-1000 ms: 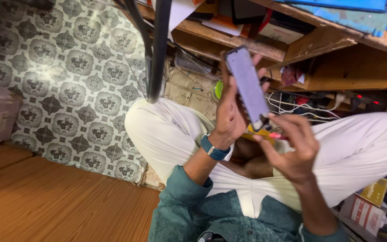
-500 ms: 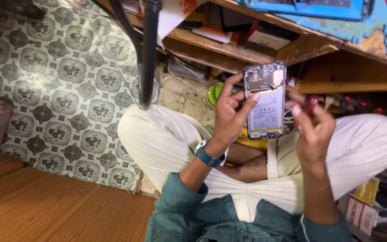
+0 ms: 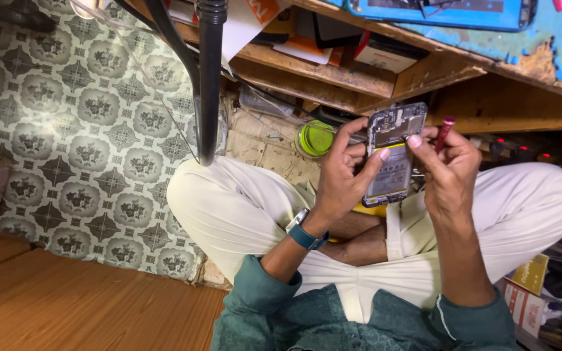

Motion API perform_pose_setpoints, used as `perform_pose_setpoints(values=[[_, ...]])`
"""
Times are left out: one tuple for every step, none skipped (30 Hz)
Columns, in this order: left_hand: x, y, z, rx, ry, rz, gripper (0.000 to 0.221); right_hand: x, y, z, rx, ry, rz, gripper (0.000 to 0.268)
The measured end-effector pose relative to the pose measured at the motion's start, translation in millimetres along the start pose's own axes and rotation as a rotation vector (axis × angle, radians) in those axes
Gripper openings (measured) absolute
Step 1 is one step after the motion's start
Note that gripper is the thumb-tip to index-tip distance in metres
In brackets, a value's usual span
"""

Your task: The person sits on the floor and uses a pink plastic spudger to pry and separate the back cover from a disassembled smartphone. They work along the edges and corners to loosen the adhesive, then flip the device to inspect the internal components and battery. Finally, they apply a liquid from a small bottle onto the phone's screen area.

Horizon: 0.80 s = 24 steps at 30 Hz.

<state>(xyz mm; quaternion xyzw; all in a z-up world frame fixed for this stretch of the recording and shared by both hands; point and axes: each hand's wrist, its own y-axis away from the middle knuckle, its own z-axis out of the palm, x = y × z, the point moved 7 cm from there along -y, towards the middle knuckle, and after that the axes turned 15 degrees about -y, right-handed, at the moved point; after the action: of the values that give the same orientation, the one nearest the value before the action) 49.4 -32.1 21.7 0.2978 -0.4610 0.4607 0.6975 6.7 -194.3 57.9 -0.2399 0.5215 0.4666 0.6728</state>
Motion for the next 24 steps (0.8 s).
perform_pose_setpoints(values=[[0,1,0,0.001,-0.003,0.001,0.051,0,0,1,0.0,-0.003,-0.007,0.016],[0,1,0,0.002,-0.006,0.001,0.051,0,0,1,0.0,-0.007,-0.014,0.015],[0,1,0,0.001,-0.003,0.005,0.051,2,0,1,0.001,-0.01,-0.022,0.015],[0,1,0,0.001,0.0,0.008,0.052,3,0,0,0.002,-0.009,-0.025,0.015],[0,0,1,-0.001,0.004,0.013,0.052,4,0,-1,0.004,-0.008,-0.029,0.015],[-1,0,1,-0.002,0.006,0.009,0.053,5,-1,-2,0.005,-0.006,-0.034,0.016],[-2,0,1,-0.004,0.008,0.003,0.053,5,0,-4,0.006,-0.001,-0.037,0.016],[-2,0,1,-0.005,0.01,-0.003,0.054,5,0,-5,0.006,0.005,-0.04,0.016],[-2,0,1,-0.001,0.006,-0.002,0.054,6,0,-5,0.005,0.011,-0.044,0.016],[-2,0,2,0.003,0.002,-0.001,0.053,5,0,-6,0.009,0.041,-0.058,0.016],[-2,0,2,0.008,-0.002,-0.002,0.053,5,0,-5,0.014,0.071,-0.072,0.015],[0,1,2,0.008,-0.024,0.004,0.053,5,0,-5,0.019,0.101,-0.085,0.015],[1,1,1,0.008,-0.046,0.009,0.053,4,1,-3,0.018,0.118,-0.102,0.014],[2,1,1,0.008,-0.068,0.014,0.053,4,1,-1,0.017,0.135,-0.118,0.013],[3,2,1,0.001,-0.078,0.005,0.052,4,2,2,0.017,0.152,-0.134,0.012],[3,2,1,-0.006,-0.089,-0.004,0.052,4,3,3,0.018,0.163,-0.134,0.012],[3,3,1,-0.012,-0.098,-0.012,0.051,3,3,5,0.018,0.176,-0.133,0.011],[3,4,1,-0.014,-0.092,-0.019,0.051,3,4,6,0.018,0.189,-0.133,0.011],[2,4,0,-0.016,-0.086,-0.025,0.051,4,3,7,0.017,0.198,-0.125,0.011],[1,5,1,-0.018,-0.08,-0.031,0.051,4,3,7,0.017,0.207,-0.117,0.011],[-2,3,0,-0.004,-0.086,-0.028,0.052,4,2,6,0.017,0.216,-0.112,0.011],[-4,1,0,0.01,-0.093,-0.025,0.052,4,1,5,0.018,0.221,-0.107,0.011],[-7,0,-2,0.022,-0.103,-0.023,0.052,5,1,4,0.022,0.221,-0.102,0.011],[-9,3,-3,0.037,-0.056,-0.028,0.053,4,1,4,0.026,0.222,-0.096,0.012]])
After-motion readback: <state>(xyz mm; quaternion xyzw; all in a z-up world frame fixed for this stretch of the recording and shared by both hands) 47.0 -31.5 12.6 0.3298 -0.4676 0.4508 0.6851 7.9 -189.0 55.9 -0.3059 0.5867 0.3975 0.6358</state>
